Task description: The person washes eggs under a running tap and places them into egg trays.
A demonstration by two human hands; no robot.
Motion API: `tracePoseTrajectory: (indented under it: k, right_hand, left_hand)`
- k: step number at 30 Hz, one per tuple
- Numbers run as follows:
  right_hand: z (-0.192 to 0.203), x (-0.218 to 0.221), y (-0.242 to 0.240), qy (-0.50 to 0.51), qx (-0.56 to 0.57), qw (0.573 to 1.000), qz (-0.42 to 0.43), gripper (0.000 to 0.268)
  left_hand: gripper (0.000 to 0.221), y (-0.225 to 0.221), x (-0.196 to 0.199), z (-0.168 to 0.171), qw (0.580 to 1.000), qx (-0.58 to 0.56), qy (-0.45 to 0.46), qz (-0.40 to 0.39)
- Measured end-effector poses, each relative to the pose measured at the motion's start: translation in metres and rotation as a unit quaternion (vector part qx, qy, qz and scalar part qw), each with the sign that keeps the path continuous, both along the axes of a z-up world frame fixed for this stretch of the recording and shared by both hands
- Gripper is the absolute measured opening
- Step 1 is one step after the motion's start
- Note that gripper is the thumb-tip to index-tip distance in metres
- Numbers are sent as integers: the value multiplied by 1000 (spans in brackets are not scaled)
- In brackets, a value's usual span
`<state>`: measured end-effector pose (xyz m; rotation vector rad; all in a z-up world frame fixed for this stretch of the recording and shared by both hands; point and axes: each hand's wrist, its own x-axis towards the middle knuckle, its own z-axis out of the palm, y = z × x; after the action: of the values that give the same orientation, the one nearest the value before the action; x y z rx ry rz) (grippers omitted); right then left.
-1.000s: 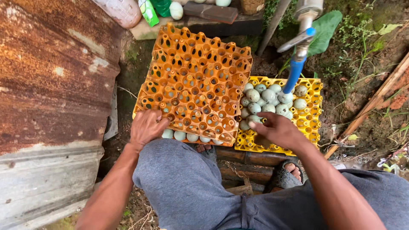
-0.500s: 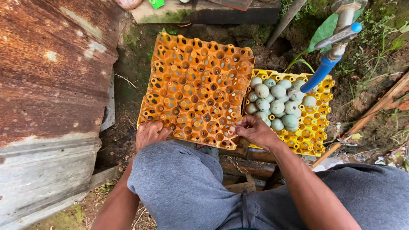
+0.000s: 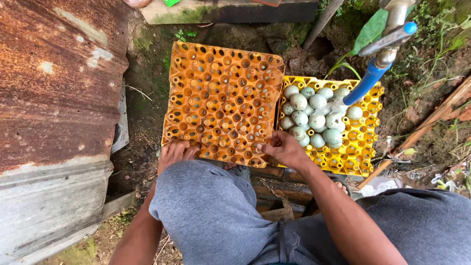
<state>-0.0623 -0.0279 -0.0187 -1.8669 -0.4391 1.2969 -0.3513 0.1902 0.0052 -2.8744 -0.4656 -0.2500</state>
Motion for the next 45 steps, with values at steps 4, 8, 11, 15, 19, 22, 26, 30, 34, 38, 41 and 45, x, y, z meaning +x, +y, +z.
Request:
tracePoseTrajectory:
  k: [4,8,11,15,19,22,26,30,34,38,41,45]
  right_hand:
    - [21,-9,10,-49,9,999,4,70]
    - [6,-8,12,-110,-6,994,4,73]
    - [24,-10,12,-122,-24,992,22,72]
    - [16,-10,11,-124,-21,992,29,67]
    - [-4,-14,9,-120,12,993,-10,69]
    - [-24,-12,9,-113,54,991,-41,69]
    - [-15,-9,1,-46,79,991,-98,61]
    - [-21,6,-23,-26,93,985,-146,57]
    - [68,27,-66,-6,112,975,-191,53]
    - [164,64,-92,-17,-108,991,-78,59]
    - [181,96,-122,-153,-193,968,-56,53]
    - [276,99,-94,-343,-148,922,-97,53]
  left_hand:
    - [14,-6,10,19,999,26,14,-19]
    - [20,-1,-5,3,996,-41,79,6]
    - [35,15,5,13,991,130,26,-31]
    - [53,32,20,19,980,-4,-146,136]
    - [78,38,25,17,747,-475,-217,410]
    - [76,50,32,10,732,-491,-211,423]
    - [65,50,40,33,730,-474,-294,395]
    - [64,69,61,56,740,-510,-272,345]
    - [80,40,115,126,713,-589,-210,319]
    - [87,12,158,124,647,-693,-90,307]
    - [78,-11,171,116,646,-703,-92,284]
    - [67,-54,206,142,686,-671,33,279]
